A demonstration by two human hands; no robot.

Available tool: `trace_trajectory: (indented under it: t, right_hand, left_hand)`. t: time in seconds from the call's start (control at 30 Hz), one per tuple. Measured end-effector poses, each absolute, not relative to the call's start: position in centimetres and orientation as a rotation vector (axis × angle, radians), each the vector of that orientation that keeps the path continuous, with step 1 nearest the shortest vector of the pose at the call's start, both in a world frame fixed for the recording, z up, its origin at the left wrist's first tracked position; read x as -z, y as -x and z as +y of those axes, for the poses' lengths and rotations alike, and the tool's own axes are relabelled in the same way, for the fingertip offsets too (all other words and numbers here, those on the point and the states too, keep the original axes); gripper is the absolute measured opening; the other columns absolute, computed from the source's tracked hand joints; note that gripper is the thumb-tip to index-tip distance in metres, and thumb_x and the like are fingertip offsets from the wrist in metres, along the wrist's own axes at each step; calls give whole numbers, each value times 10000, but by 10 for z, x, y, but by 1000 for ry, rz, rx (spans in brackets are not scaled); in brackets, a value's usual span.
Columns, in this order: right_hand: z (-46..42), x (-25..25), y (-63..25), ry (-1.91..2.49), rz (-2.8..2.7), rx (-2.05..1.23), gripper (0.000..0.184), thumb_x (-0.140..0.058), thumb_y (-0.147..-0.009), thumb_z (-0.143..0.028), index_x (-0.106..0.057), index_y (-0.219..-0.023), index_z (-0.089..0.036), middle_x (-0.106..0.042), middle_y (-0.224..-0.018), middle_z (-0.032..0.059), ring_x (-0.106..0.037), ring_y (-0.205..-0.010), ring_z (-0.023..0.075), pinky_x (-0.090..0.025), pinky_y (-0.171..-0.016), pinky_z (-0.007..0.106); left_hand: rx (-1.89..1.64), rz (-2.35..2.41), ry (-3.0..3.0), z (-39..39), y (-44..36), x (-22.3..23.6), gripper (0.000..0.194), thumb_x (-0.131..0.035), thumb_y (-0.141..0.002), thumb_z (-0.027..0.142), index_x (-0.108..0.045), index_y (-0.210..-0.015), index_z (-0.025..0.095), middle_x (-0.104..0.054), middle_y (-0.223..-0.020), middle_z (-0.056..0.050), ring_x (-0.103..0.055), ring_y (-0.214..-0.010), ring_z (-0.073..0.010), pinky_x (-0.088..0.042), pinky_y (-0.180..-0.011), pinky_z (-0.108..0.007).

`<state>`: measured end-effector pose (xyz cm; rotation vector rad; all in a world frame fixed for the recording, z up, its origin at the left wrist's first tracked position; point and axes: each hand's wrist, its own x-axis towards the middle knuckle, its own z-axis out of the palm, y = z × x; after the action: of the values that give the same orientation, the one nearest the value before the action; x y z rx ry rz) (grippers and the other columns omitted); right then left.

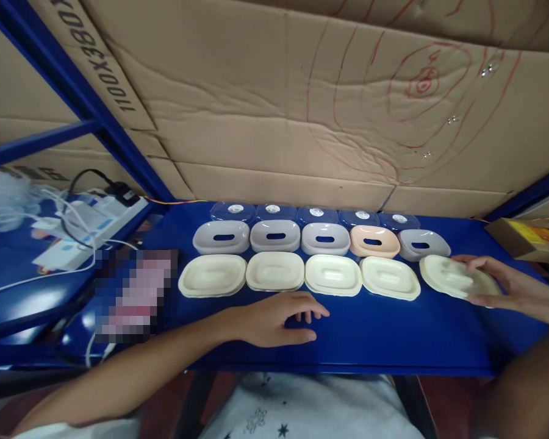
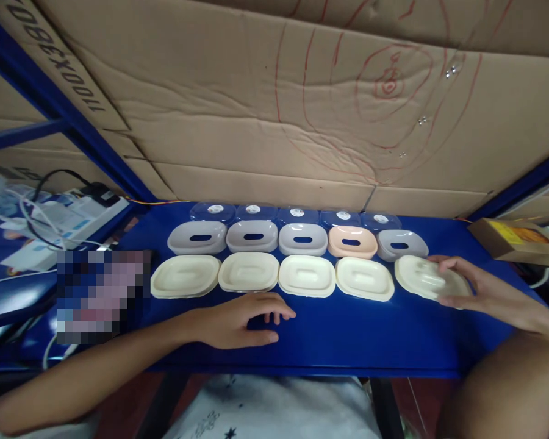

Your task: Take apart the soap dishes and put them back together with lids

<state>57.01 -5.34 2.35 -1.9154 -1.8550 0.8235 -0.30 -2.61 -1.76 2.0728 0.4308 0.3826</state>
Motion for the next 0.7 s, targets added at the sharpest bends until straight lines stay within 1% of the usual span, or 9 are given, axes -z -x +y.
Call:
trace_trajectory:
  t: [0.1,0.2,0.27,0.37,0.43,0.6,0.7]
  right_hand:
    - [-48,-24,-558,1990,-1861,-854,544,-919,-711,-567,-684,-1136,-322,-667,-1532,88,-669,-1351,358,-568,-1046,361]
    - [-44,-21,-554,1999,-1880,-895,496,-863,-786,-552,-694,-1192,-322,-678,-1505,70,-672,-1337,332,-563,-1016,325]
    - [-41,-18,-554,1990,-1900,-904,500,-844,-801,-543,-700,-1228,-326,-692,-1476,67,-672,-1332,323,-552,-1026,320]
    - [-36,-15,-555,2014,-1941,-875,526,-821,-811,-546,-708,-1276,-328,-724,-1409,78,-677,-1323,333,-532,-1068,344]
    - [-32,-13,-555,2019,-1959,-859,541,-809,-820,-550,-703,-1304,-333,-722,-1415,83,-666,-1345,341,-515,-1101,361]
    - [-27,-1,-561,2058,-1930,-834,646,-838,-769,-597,-673,-1332,-327,-703,-1457,111,-655,-1359,372,-520,-1115,402]
    - [-25,8,-568,2096,-1919,-799,671,-818,-765,-643,-656,-1334,-327,-711,-1452,109,-668,-1343,369,-542,-1096,405]
  left_hand:
    - [-374,420,-2122,-27,3,16,364,-703,-1051,348,-691,-1401,250,-763,-1286,-119,-745,-1037,-214,-604,-874,-333]
    - [-379,415,-2164,-28,3,14,315,-679,-1065,325,-705,-1367,240,-766,-1280,-112,-751,-1084,-219,-596,-919,-332]
    - [-377,408,-2187,-28,3,12,295,-664,-1074,319,-707,-1353,235,-764,-1281,-110,-753,-1091,-217,-594,-954,-338]
    - [-382,393,-2216,-28,2,12,280,-647,-1083,316,-707,-1342,230,-765,-1264,-109,-755,-1105,-217,-597,-978,-337]
    - [-407,383,-2237,-28,2,15,268,-639,-1086,308,-711,-1332,228,-767,-1256,-108,-758,-1105,-213,-602,-988,-333]
    - [-596,399,-2405,-25,3,15,205,-596,-1102,273,-744,-1231,216,-787,-1188,-92,-774,-1047,-191,-622,-963,-308]
    - [-780,495,-2656,-17,15,-5,201,-584,-1108,272,-759,-1188,216,-792,-1212,-96,-774,-1067,-209,-624,-991,-350]
